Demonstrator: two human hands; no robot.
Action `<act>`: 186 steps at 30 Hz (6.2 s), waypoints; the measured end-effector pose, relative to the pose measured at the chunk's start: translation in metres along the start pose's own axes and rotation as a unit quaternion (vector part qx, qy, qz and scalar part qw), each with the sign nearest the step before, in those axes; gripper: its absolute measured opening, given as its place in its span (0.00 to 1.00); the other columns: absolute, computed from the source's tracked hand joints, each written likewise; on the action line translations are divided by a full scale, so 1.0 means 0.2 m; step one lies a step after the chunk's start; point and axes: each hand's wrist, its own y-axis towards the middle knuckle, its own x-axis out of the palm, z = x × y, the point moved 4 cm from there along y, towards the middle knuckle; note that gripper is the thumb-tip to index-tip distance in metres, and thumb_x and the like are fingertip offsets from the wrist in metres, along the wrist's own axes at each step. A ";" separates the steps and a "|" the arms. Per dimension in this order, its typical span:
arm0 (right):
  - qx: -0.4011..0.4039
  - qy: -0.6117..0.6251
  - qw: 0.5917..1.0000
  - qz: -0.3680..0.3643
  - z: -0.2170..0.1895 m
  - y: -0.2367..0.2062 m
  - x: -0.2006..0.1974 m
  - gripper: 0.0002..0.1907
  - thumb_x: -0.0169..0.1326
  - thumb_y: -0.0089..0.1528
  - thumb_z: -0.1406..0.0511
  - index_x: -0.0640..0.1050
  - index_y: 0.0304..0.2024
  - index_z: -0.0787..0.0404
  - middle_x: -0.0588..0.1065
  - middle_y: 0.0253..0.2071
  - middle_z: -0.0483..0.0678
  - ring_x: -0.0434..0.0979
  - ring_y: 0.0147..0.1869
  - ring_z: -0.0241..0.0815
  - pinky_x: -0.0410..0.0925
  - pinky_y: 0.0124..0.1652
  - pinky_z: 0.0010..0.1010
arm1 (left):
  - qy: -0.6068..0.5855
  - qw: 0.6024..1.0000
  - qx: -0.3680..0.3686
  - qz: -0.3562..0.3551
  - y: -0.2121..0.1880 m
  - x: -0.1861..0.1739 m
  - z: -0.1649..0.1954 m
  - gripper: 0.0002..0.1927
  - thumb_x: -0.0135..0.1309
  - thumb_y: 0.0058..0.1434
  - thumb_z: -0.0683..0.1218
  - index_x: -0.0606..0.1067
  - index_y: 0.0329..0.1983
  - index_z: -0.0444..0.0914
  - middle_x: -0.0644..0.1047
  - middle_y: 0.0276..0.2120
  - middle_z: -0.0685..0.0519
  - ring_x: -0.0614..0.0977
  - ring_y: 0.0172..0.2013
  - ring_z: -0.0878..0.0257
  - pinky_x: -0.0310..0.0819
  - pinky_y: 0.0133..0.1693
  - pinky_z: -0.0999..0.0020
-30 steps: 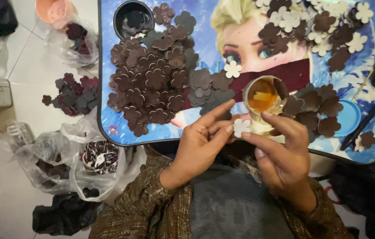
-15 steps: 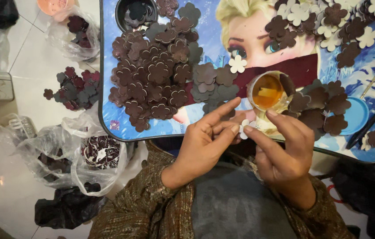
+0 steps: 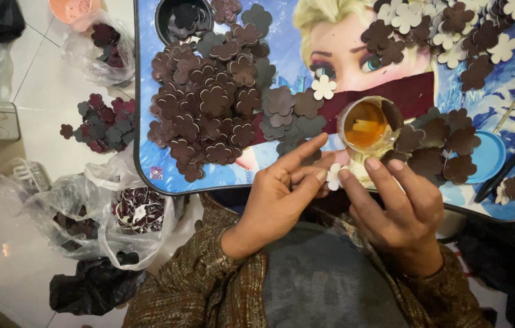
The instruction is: The person sits on the floor with a lap desk covered in brown and white flower-shaped pieces. They pick up a brown flower piece, apply glue from a small open cup, press it onto a white flower backing piece, and set the joined pair on the desk, repeating with more pieces.
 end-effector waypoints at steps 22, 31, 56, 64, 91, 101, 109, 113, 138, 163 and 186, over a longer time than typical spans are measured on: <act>0.218 0.400 0.889 0.035 0.22 -0.06 0.05 0.32 0.62 0.59 0.80 0.66 0.63 0.68 0.79 0.49 0.59 0.82 0.55 0.46 0.73 0.54 0.32 | -0.044 0.995 -0.062 -0.059 0.17 0.10 -0.12 0.30 0.50 0.74 0.40 0.61 0.78 0.35 0.81 0.43 0.53 0.79 0.40 0.72 0.78 0.43 0.75; 0.194 0.395 0.896 0.056 0.18 -0.09 -0.01 0.30 0.65 0.56 0.79 0.69 0.58 0.65 0.79 0.43 0.58 0.81 0.50 0.48 0.75 0.48 0.33 | -0.032 0.994 -0.086 -0.066 0.13 0.12 -0.16 0.29 0.49 0.72 0.40 0.63 0.76 0.34 0.82 0.45 0.53 0.81 0.40 0.73 0.79 0.43 0.75; 0.270 0.377 0.886 0.034 0.23 -0.15 0.00 0.28 0.62 0.62 0.80 0.69 0.63 0.69 0.79 0.46 0.57 0.82 0.47 0.42 0.75 0.49 0.28 | 0.593 0.749 0.258 0.142 0.11 0.12 0.17 0.19 0.65 0.59 0.45 0.79 0.54 0.41 0.74 0.43 0.51 0.76 0.44 0.52 0.72 0.44 0.57; 0.281 0.386 0.878 0.023 0.20 -0.09 0.03 0.27 0.63 0.60 0.79 0.71 0.61 0.70 0.79 0.43 0.55 0.82 0.47 0.41 0.75 0.47 0.26 | 0.572 0.760 0.284 0.124 0.13 0.11 0.20 0.10 0.63 0.63 0.41 0.78 0.46 0.40 0.77 0.40 0.54 0.80 0.42 0.55 0.74 0.44 0.60; 0.262 0.439 0.860 0.010 0.09 0.11 0.21 0.26 0.60 0.57 0.79 0.72 0.58 0.71 0.78 0.52 0.57 0.81 0.45 0.38 0.74 0.48 0.27 | 0.482 0.821 0.298 0.066 0.19 -0.02 0.31 0.12 0.64 0.63 0.43 0.76 0.45 0.35 0.78 0.45 0.49 0.83 0.46 0.53 0.79 0.47 0.63; 0.257 0.441 0.860 -0.004 0.06 0.16 0.24 0.28 0.60 0.58 0.79 0.70 0.60 0.72 0.78 0.55 0.59 0.83 0.46 0.38 0.75 0.49 0.28 | 0.522 0.794 0.303 0.065 0.20 -0.06 0.29 0.11 0.61 0.64 0.41 0.77 0.49 0.36 0.78 0.49 0.50 0.82 0.48 0.52 0.78 0.50 0.61; 0.262 0.476 0.839 0.000 0.02 0.16 0.27 0.29 0.59 0.58 0.79 0.69 0.62 0.72 0.76 0.59 0.61 0.82 0.47 0.38 0.75 0.50 0.27 | 0.584 0.744 0.322 0.045 0.17 -0.11 0.26 0.13 0.61 0.61 0.39 0.76 0.49 0.38 0.78 0.49 0.51 0.82 0.45 0.54 0.77 0.45 0.62; 0.255 0.480 0.839 -0.012 0.00 0.17 0.27 0.31 0.60 0.58 0.79 0.68 0.64 0.72 0.76 0.60 0.61 0.83 0.48 0.38 0.75 0.51 0.28 | 0.585 0.745 0.319 0.033 0.15 -0.12 0.28 0.13 0.60 0.61 0.39 0.76 0.49 0.39 0.78 0.46 0.53 0.81 0.44 0.55 0.77 0.45 0.62; 0.219 0.354 0.899 -0.134 -0.07 0.31 0.25 0.41 0.63 0.54 0.73 0.65 0.69 0.63 0.80 0.40 0.49 0.83 0.42 0.46 0.74 0.41 0.33 | 0.630 0.744 0.223 0.010 0.28 -0.16 0.34 0.08 0.60 0.58 0.45 0.76 0.29 0.37 0.75 0.30 0.47 0.80 0.34 0.46 0.73 0.37 0.49; 0.255 0.425 0.867 -0.054 -0.13 0.14 0.17 0.38 0.61 0.57 0.78 0.62 0.68 0.69 0.80 0.51 0.59 0.84 0.51 0.41 0.74 0.54 0.32 | 0.616 0.662 0.419 0.081 -0.21 -0.29 0.29 0.13 0.69 0.62 0.45 0.79 0.47 0.39 0.78 0.42 0.56 0.79 0.35 0.62 0.72 0.36 0.66; 0.201 0.449 0.862 -0.123 -0.16 0.16 0.14 0.40 0.60 0.55 0.78 0.62 0.68 0.66 0.79 0.37 0.51 0.83 0.55 0.43 0.75 0.51 0.31 | 0.356 0.908 0.144 0.169 -0.16 -0.31 0.25 0.06 0.58 0.67 0.41 0.80 0.43 0.34 0.83 0.44 0.52 0.86 0.34 0.67 0.82 0.37 0.72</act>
